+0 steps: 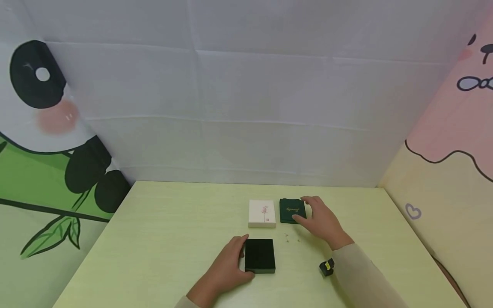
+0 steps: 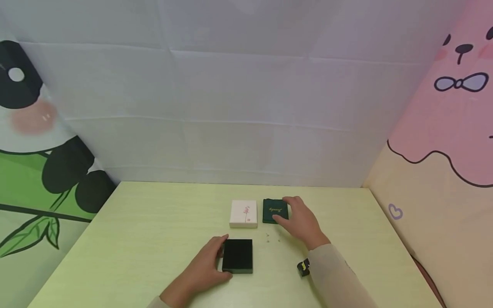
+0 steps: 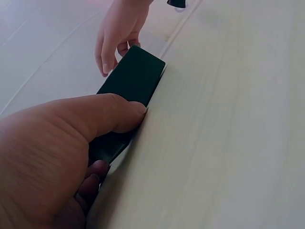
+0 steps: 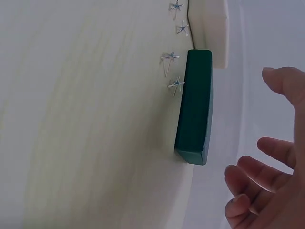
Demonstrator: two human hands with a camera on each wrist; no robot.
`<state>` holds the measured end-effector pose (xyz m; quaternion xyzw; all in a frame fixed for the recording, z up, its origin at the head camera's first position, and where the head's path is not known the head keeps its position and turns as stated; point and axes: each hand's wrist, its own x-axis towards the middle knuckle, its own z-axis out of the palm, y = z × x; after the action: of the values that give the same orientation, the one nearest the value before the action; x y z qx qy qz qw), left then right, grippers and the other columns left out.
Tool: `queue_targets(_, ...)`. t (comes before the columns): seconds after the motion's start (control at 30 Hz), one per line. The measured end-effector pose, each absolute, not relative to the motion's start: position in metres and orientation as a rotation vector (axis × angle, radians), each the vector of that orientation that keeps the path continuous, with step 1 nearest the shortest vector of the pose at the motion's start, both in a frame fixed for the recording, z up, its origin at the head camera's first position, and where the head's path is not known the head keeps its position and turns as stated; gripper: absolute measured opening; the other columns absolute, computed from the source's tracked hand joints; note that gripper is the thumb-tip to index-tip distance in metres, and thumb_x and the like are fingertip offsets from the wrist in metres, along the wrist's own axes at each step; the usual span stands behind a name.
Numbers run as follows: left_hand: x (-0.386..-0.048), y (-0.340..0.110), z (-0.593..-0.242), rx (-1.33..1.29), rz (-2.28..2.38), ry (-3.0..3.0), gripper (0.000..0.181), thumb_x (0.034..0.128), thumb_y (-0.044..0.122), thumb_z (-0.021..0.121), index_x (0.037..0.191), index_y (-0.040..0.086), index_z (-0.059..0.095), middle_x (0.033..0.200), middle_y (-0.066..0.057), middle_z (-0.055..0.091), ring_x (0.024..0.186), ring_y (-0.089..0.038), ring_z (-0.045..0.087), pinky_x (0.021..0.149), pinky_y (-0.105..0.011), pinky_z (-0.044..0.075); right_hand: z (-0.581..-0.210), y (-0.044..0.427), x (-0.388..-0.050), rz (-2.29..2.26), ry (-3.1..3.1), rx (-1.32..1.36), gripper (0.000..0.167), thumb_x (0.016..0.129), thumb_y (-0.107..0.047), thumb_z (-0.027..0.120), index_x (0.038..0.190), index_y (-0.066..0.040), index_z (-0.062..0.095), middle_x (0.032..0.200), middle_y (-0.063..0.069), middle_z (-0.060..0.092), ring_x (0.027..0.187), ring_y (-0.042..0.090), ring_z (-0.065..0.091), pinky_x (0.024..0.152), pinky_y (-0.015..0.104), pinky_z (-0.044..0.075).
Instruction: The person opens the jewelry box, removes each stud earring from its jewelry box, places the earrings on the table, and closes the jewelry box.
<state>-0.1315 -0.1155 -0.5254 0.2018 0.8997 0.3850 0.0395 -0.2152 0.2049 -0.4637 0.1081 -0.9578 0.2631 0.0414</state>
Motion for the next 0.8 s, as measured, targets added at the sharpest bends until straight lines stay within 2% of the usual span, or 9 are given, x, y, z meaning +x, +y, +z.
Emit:
queue_targets(0.1,-0.131,-0.115,-0.526,0.617,1.182,2.761,0.097,0.0720,0.029,0.087,0.154,0.003,0.041,0.115,0.007,0.050,0.097,-0.009,0.049,0.087,-0.033,0.045,-0.464,0.202,-0.225,0.716,-2.993,0.354,0.086,0.089,-0.060,0.072,0.153,-0.008,0.047,0.148,0.017,0.047,0.119,0.036,0.061,0.096,0.057,0.050)
queue_targets(0.43,-0.131,-0.114,-0.526,0.631,1.187,2.773,0.098,0.0709,0.028,0.088,0.154,0.003,0.041,0.114,0.008,0.050,0.098,-0.009,0.049,0.087,-0.032,0.045,-0.471,0.189,-0.251,0.517,-3.179,0.303,0.111,0.076,-0.077,0.072,0.159,-0.013,0.039,0.152,0.019,0.042,0.112,0.035,0.063,0.091,0.054,0.052)
queue_targets(0.63,-0.131,-0.114,-0.524,0.646,1.192,2.784,0.099,0.0697,0.027,0.089,0.153,0.001,0.041,0.115,0.007,0.050,0.097,-0.009,0.049,0.086,-0.033,0.046,-0.469,0.182,-0.261,0.426,-3.243,0.304,0.113,0.072,-0.080,0.073,0.160,-0.018,0.040,0.153,0.018,0.041,0.102,0.032,0.065,0.084,0.051,0.054)
queue_targets(0.8,-0.130,-0.115,-0.524,0.644,1.193,2.787,0.099,0.0699,0.027,0.088,0.153,0.001,0.042,0.114,0.007,0.050,0.097,-0.009,0.049,0.087,-0.032,0.045,-0.472,0.179,-0.267,0.390,-3.267,0.328,0.112,0.070,-0.082,0.073,0.159,-0.021,0.042,0.151,0.019,0.042,0.105,0.033,0.064,0.085,0.052,0.054)
